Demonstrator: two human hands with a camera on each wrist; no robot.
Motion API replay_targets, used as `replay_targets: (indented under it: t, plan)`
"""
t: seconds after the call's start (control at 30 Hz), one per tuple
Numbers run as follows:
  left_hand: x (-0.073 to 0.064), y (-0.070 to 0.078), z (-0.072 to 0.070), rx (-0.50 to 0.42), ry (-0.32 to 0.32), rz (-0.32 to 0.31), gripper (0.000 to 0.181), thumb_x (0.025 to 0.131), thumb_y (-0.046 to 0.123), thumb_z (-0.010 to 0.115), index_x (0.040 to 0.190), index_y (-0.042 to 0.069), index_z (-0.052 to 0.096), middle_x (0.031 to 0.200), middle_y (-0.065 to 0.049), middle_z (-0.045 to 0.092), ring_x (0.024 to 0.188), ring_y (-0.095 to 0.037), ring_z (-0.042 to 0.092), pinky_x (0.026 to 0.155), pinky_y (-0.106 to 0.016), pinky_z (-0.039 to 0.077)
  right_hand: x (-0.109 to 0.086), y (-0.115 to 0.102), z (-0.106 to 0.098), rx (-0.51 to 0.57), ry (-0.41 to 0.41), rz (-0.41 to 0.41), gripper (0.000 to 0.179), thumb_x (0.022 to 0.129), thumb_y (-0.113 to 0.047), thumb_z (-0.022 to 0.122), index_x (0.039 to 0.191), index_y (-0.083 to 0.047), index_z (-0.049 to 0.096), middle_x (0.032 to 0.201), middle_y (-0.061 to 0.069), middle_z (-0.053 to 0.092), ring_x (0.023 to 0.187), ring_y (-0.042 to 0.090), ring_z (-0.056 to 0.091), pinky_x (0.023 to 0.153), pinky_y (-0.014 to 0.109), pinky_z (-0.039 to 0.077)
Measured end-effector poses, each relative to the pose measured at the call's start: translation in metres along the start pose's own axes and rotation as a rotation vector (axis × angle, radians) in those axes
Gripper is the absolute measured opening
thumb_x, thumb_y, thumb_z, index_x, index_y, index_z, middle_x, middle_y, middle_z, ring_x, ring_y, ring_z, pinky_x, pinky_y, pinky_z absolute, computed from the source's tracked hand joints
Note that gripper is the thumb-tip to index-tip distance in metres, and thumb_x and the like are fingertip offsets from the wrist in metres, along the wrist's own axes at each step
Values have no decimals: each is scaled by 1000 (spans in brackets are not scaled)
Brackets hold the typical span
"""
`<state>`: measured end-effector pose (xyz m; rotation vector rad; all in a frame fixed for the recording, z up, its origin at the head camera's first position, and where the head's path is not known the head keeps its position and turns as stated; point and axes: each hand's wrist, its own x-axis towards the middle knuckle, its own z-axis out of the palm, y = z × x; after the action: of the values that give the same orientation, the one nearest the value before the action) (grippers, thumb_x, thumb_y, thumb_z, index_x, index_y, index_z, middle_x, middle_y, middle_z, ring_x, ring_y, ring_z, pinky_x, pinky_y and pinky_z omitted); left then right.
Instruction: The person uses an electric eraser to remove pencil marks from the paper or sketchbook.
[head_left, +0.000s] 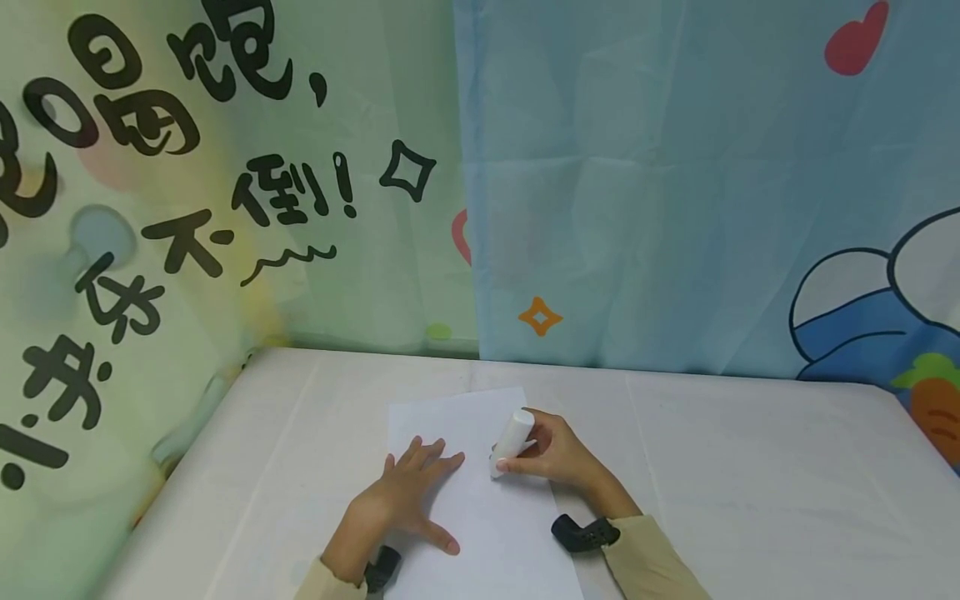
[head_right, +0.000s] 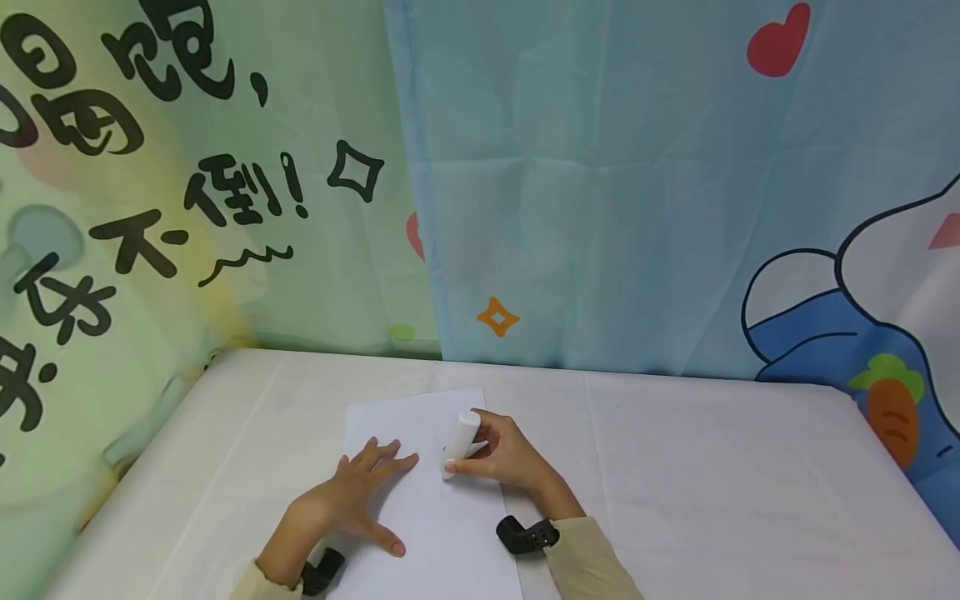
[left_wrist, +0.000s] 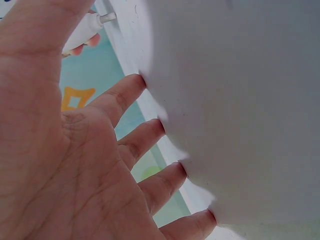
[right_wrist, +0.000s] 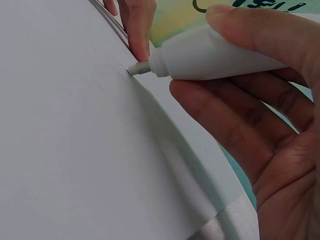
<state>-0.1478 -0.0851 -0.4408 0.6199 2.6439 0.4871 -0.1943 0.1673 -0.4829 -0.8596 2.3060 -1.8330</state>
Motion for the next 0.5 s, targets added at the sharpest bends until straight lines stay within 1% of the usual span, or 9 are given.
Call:
replay_targets:
  t: [0.13,0.37,0.5]
  plan:
    - [1,-2,1,-7,0,-5,106,60,47,90,149,17,40,157,-13,29,147,-43,15,110,-70,17,0,-1,1,6,-4,13,46,74,-4,82,110,12,58,96,16,66,81,8,66,69,29,59]
    - [2,-3,2,-8,-2,-13,106,60,47,90,149,17,41,158,-12,29,147,-42,15,111,-69,17,0,1,1,8,-23,24,49,75,-8,83,112,11,58,98,20,65,82,8,66,70,29,60]
    - [1,-2,2,-17,-2,-13,106,60,46,90,148,17,41,158,-12,29,147,-42,15,111,-69,17,-1,0,1,10,-20,19,49,75,-6,83,112,12,58,98,18,66,82,8,66,69,29,60]
